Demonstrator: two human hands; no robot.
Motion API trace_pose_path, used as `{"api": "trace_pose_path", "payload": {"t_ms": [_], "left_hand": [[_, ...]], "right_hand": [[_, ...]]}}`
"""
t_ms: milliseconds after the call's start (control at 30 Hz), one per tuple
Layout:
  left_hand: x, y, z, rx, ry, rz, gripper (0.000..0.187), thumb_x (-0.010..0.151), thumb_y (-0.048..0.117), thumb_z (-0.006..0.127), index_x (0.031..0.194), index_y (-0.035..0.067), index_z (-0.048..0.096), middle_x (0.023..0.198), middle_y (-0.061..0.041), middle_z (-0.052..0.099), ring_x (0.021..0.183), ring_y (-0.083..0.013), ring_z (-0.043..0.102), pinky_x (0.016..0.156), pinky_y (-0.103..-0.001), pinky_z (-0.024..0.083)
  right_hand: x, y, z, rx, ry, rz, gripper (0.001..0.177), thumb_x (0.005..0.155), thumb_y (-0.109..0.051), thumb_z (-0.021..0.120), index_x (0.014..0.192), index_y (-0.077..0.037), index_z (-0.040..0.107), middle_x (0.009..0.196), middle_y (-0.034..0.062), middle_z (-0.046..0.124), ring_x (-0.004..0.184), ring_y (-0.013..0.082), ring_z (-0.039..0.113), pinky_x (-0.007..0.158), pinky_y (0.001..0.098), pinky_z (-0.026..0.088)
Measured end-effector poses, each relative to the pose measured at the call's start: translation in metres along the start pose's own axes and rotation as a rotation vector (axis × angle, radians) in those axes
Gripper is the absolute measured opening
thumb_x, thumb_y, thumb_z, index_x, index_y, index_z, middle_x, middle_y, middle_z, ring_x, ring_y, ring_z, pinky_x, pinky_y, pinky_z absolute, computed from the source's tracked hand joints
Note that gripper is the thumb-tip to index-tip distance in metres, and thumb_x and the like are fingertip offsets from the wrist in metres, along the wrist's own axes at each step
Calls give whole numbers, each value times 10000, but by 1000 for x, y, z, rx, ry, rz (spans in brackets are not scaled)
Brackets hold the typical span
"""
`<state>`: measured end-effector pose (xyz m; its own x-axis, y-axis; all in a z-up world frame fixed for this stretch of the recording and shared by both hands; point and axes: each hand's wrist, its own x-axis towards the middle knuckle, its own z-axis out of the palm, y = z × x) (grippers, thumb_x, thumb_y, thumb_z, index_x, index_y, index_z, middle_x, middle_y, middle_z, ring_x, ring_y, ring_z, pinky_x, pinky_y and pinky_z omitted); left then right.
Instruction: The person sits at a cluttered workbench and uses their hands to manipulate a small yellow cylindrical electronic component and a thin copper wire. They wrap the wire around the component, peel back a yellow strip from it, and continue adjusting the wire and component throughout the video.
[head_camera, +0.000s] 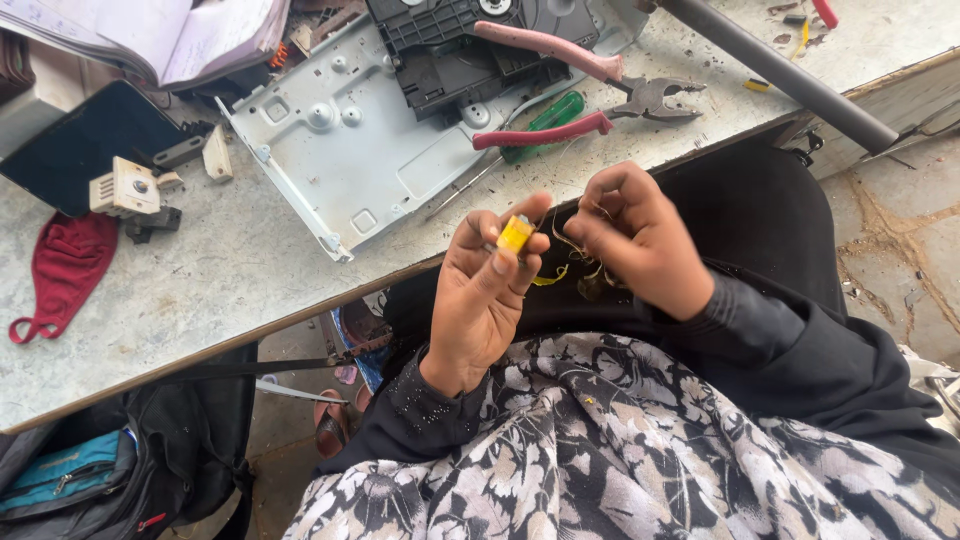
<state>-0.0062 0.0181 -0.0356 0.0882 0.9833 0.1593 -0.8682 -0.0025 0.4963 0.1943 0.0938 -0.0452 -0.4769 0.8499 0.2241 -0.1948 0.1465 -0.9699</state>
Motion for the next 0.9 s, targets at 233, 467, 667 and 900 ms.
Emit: {"api": "trace_pose_path", "payload": {"t_ms": [233,467,667,900], "left_hand": [[-8,-8,10,685,-103,317,313,987,-36,726,1178,74,504,1379,-148,569,1250,-206,671,1074,-299,593],[-11,-8,15,863,-45,394,391,967,-45,773,1256,53,529,1341,-102,553,1234,-162,632,1066,-272,569],[-10,-10,16,1055,-52,476,418,945,-42,800,1258,55,541,1301,-90,570,1204,-130,624,1018,-245,539],[-7,-6,22,1339,-98,646,437,868,-71,835,1204,83,603,1243,-82,621,1134,-175,667,978,-288,585]], "right_hand": [[-15,-13,9,-226,68,-174,437,996,-64,701,1254,-90,349,865,0,596,661,-7,526,546,176,393],[-15,-43,6,-620,61,-489,195,949,-22,729,990,-113,562,972,91,564,680,65,504,589,192,403],[-15,-54,18,-521,102,-466,246,878,-3,777,1049,11,602,1042,91,621,716,64,578,612,192,488],[-17,-56,19,-568,13,-366,231,869,-28,811,1083,-34,725,979,51,642,653,72,508,580,213,407]]}}
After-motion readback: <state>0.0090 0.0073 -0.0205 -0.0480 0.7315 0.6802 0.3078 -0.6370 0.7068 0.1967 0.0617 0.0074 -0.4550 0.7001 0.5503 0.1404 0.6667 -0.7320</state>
